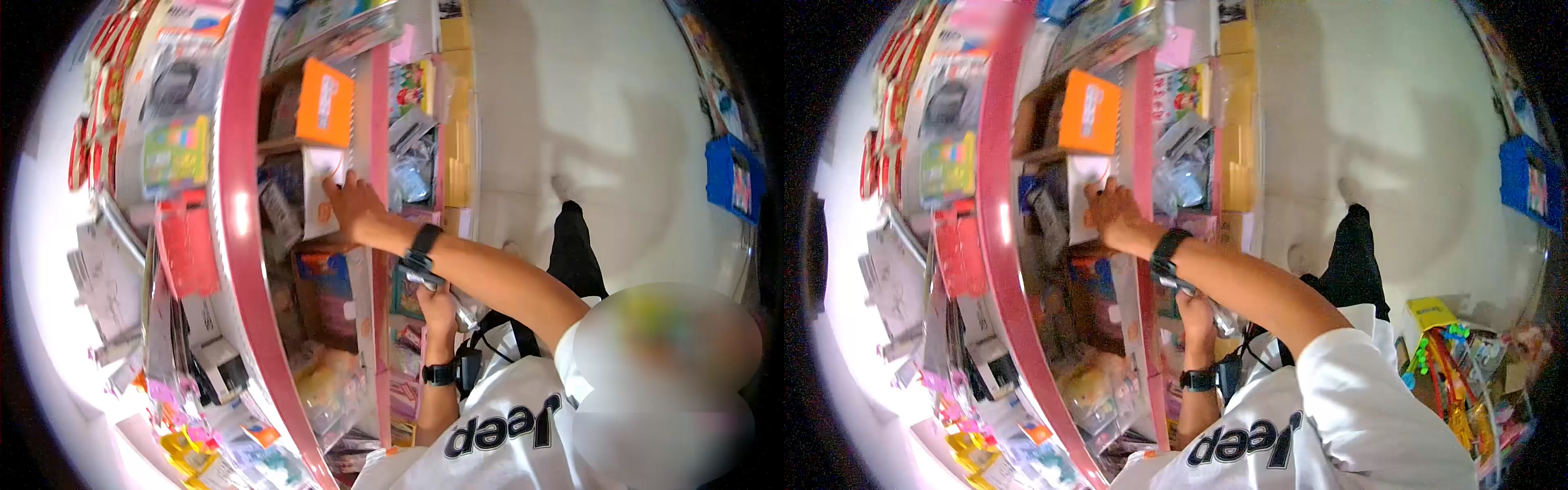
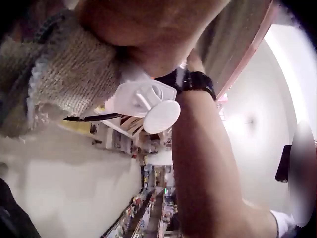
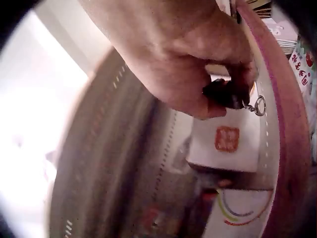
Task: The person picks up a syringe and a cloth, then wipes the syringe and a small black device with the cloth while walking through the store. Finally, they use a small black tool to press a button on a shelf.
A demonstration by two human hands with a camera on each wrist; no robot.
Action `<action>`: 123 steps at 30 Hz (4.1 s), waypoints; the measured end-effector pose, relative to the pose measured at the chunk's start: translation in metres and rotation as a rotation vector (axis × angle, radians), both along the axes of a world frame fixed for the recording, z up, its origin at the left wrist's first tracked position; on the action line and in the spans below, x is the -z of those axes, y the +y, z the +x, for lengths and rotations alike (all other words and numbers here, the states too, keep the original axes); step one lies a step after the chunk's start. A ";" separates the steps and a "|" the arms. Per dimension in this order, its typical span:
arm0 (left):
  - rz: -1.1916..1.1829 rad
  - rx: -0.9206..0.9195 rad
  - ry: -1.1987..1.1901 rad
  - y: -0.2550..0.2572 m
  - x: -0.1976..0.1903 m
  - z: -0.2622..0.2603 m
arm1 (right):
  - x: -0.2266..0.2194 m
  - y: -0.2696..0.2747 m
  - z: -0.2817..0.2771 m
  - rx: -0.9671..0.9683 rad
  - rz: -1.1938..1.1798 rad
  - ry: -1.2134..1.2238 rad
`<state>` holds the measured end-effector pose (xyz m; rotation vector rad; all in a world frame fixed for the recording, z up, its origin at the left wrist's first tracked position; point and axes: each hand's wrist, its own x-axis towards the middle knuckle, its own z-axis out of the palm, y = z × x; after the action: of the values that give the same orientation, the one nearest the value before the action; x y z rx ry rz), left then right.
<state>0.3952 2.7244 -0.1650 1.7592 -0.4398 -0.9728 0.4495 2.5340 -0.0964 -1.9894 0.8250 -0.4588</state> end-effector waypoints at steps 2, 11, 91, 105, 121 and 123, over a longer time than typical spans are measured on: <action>0.049 0.017 0.034 -0.027 -0.006 -0.019 | 0.013 -0.011 -0.026 0.066 0.192 -0.277; 0.388 0.401 -0.110 -0.207 0.107 -0.109 | 0.225 -0.145 -0.314 0.470 1.018 -0.822; 0.178 -0.150 0.217 -0.451 0.455 -0.042 | 0.605 -0.511 -0.230 0.875 0.311 -0.689; 0.133 -0.103 0.113 -0.455 0.452 -0.057 | 0.610 -0.511 -0.236 0.887 0.339 -0.684; 0.108 -0.165 0.235 -0.448 0.459 -0.042 | 0.615 -0.513 -0.239 0.850 0.350 -0.686; 0.063 -0.163 0.308 -0.445 0.455 -0.044 | 0.621 -0.517 -0.239 0.853 0.333 -0.695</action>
<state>0.3508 2.2793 -0.6202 1.6361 -0.0691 -1.1254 0.2109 2.0169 -0.7178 -0.9715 1.1543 -1.3078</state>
